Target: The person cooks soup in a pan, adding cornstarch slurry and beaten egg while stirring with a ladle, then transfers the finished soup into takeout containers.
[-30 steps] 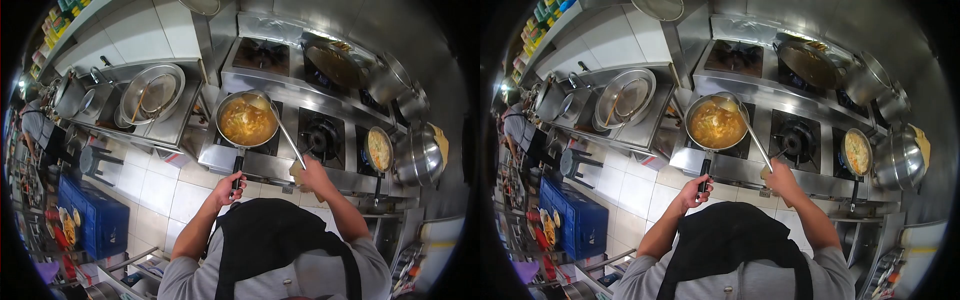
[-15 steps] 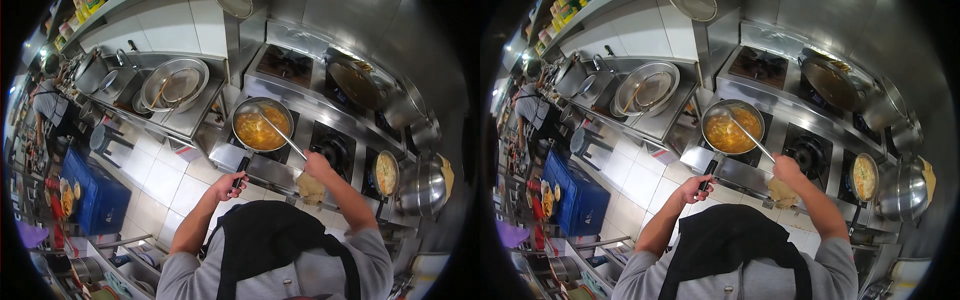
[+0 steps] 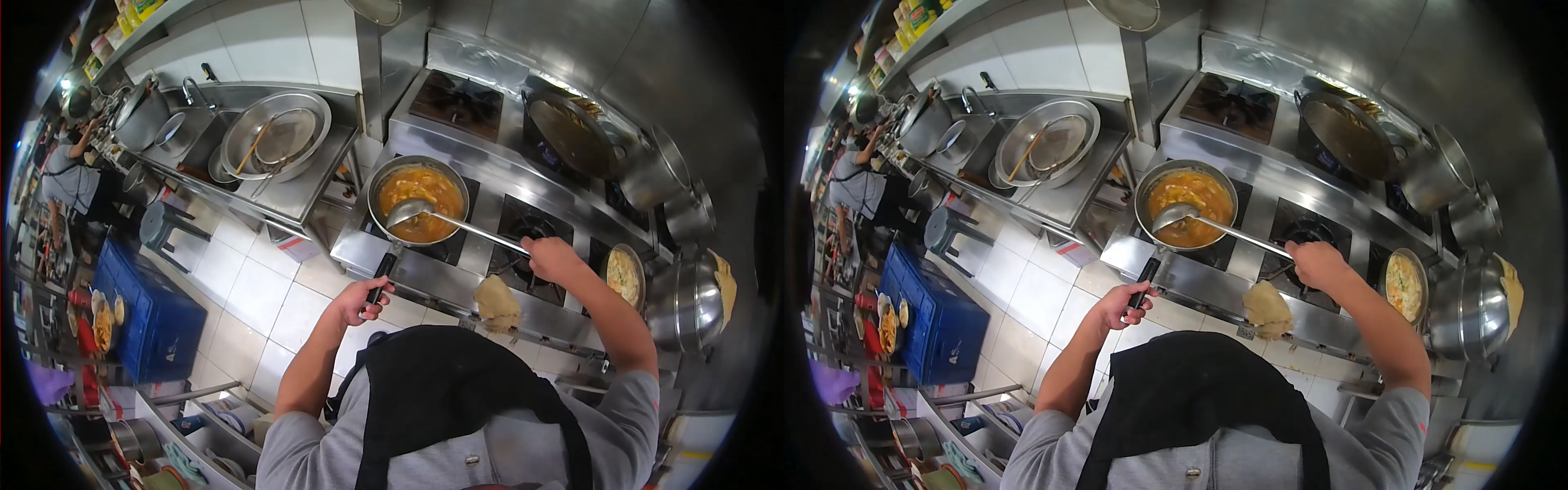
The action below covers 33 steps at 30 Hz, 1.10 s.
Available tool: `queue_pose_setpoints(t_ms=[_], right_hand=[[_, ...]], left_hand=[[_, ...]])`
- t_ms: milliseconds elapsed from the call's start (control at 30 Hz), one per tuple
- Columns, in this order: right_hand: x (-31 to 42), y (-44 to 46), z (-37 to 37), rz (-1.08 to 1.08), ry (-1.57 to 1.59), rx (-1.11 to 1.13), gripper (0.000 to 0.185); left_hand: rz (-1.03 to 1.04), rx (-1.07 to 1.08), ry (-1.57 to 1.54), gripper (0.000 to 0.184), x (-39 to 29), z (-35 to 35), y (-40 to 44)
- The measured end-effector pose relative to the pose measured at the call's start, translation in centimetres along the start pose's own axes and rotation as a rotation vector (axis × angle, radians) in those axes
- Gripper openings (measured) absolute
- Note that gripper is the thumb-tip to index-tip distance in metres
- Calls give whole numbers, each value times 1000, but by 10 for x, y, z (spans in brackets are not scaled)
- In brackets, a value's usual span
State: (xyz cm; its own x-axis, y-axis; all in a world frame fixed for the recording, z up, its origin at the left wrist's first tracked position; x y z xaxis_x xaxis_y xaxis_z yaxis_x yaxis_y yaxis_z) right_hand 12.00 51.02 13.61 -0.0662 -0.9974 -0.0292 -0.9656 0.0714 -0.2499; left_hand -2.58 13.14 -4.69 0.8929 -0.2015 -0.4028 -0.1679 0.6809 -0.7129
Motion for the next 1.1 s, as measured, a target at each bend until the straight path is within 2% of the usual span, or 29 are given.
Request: queue_pose_setpoints(t_ms=[100,267,433,633,867,967,1033,1067,1100], right_hand=[[11,-31,-5,57,39,-28,25],[34,-63,9,256,276,-100,24],[47,-36,50,389,464,-234,23],[49,6,90,485,481,-237,22],[59,20,120,555,516,-286,25],[75,23,125,433,648,-224,22],[97,16,112,646,1217,62,13],[98,14,109,648,1213,63,13],[102,11,108,678,1470,100,10]], left_hand=[[2,-2,-9,35,0,0,0],[1,6,-18,36,2,-4,4],[-14,39,-57,36,2,-5,5],[-22,54,-53,35,1,-5,4],[-10,57,-46,35,2,-5,4],[-19,67,-47,35,0,-6,4],[-23,75,-43,35,1,-6,5],[-23,77,-47,35,1,-6,5],[-20,81,-47,34,2,-7,6]])
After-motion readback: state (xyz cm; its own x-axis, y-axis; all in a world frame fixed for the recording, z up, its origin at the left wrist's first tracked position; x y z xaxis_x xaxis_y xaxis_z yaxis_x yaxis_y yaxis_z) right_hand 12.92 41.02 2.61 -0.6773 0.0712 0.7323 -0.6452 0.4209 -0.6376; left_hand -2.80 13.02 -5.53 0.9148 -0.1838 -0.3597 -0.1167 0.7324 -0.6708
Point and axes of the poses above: each hand's wrist, its own y-axis towards the middle knuckle, its own z-axis out of the palm, x = y × z, the point moved 4 cm from there along y, towards the middle knuckle, and after that the axes turned 5 degrees about -x, right-handed, at the moved point
